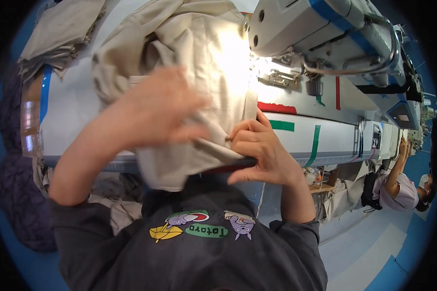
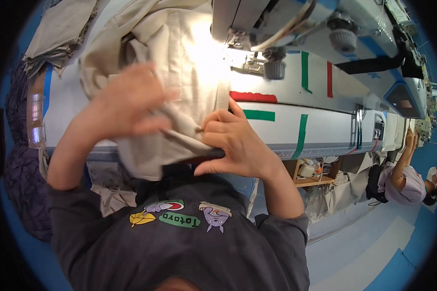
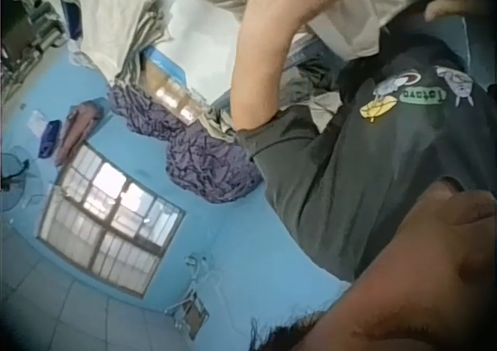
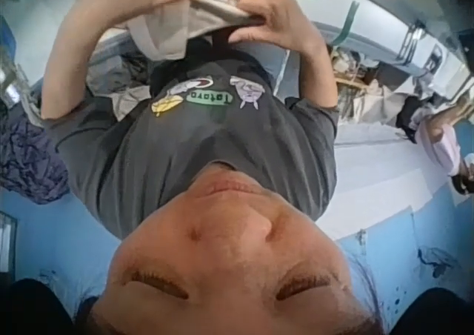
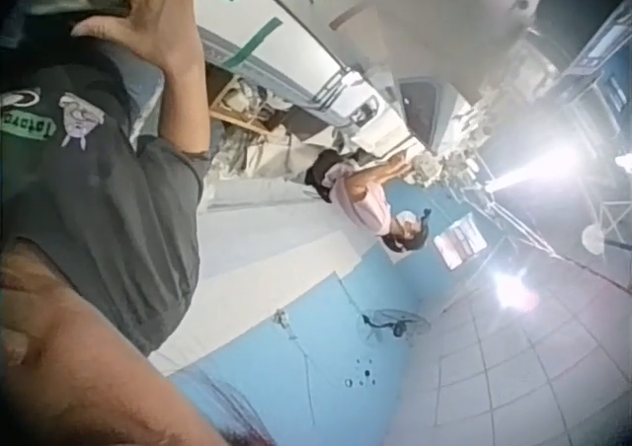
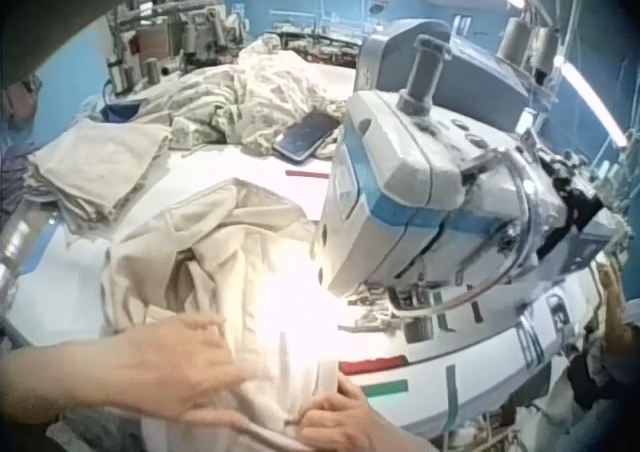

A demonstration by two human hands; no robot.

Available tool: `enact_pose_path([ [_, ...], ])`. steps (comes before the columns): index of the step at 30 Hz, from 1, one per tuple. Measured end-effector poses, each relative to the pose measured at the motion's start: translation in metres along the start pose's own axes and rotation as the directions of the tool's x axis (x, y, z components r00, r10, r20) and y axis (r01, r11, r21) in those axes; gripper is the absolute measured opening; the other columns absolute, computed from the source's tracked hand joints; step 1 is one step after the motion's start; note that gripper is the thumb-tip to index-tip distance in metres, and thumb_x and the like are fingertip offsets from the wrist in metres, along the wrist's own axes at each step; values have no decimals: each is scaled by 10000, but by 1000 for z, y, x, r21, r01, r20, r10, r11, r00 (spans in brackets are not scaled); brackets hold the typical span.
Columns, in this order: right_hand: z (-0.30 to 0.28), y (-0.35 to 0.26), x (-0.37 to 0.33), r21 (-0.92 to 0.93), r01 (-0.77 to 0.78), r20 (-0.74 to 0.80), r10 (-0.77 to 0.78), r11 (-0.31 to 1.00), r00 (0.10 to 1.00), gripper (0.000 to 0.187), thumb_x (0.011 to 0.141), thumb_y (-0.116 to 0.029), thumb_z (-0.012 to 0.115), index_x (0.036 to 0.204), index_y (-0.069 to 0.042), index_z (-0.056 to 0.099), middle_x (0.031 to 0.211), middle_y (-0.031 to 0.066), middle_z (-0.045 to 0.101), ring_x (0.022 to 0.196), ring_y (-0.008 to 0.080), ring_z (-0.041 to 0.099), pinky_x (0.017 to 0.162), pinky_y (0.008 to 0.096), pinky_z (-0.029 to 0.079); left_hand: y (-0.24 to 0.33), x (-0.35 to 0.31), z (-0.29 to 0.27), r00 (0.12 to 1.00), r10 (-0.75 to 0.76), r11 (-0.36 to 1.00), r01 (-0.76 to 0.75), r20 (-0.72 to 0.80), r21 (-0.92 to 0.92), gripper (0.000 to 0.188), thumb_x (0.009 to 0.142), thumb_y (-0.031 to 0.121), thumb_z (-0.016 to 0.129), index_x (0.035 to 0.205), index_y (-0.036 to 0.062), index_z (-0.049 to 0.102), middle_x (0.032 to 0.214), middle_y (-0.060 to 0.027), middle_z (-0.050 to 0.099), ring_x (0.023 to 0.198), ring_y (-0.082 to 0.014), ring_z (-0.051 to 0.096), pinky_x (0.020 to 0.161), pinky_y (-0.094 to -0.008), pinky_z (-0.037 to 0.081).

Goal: The recorder uses an industrial sewing machine to join pieces of tan-colored fabric.

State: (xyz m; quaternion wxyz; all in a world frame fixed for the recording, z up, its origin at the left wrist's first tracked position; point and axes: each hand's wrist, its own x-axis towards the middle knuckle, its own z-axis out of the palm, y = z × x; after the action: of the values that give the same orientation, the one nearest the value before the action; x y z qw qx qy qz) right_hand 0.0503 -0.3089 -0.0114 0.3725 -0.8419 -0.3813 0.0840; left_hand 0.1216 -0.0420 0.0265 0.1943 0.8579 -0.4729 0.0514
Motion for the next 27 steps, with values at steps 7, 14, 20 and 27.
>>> enact_pose_path([
  [7, 4, 0, -19, 315, -6, 129, -37, 949, 991, 209, 777, -265, 779, 797, -88, 670, 1032, 9, 700, 1058, 166, 630, 1105, 476, 210, -49, -89, -74, 871, -418, 806, 222, 260, 549, 343, 769, 415, 728, 742, 100, 596, 655, -78, 599, 662, -301, 633, 651, -413, 491],
  [14, 31, -33, -22, 326, -87, 164, 34, 941, 986, 166, 808, -247, 769, 892, -133, 682, 1050, 7, 706, 1081, 152, 636, 946, 446, 289, 81, -65, -36, 830, 412, 883, -465, 375, 58, 421, 815, 242, 588, 1211, 100, 605, 1210, -101, 592, 1225, -229, 537, 1172, -464, 281],
  [20, 41, -35, -47, 178, -48, 35, 42, 983, 999, 156, 836, -236, 740, 863, -113, 648, 1023, -7, 694, 1114, 156, 623, 1045, 485, 270, 38, -91, -70, 914, 329, 929, -358, 237, 93, 97, 694, 116, 601, 783, 76, 605, 711, -31, 516, 713, -184, 561, 721, -377, 485],
  [27, 57, -53, -49, -151, 28, -55, -37, 988, 998, 121, 722, -129, 733, 828, -143, 675, 921, -21, 622, 1099, 168, 603, 1157, 588, 193, -31, -141, -219, 886, -257, 507, 463, -385, 727, 401, 961, 78, 488, 1358, 49, 539, 1353, -145, 563, 1259, -286, 535, 1059, -369, 417],
])
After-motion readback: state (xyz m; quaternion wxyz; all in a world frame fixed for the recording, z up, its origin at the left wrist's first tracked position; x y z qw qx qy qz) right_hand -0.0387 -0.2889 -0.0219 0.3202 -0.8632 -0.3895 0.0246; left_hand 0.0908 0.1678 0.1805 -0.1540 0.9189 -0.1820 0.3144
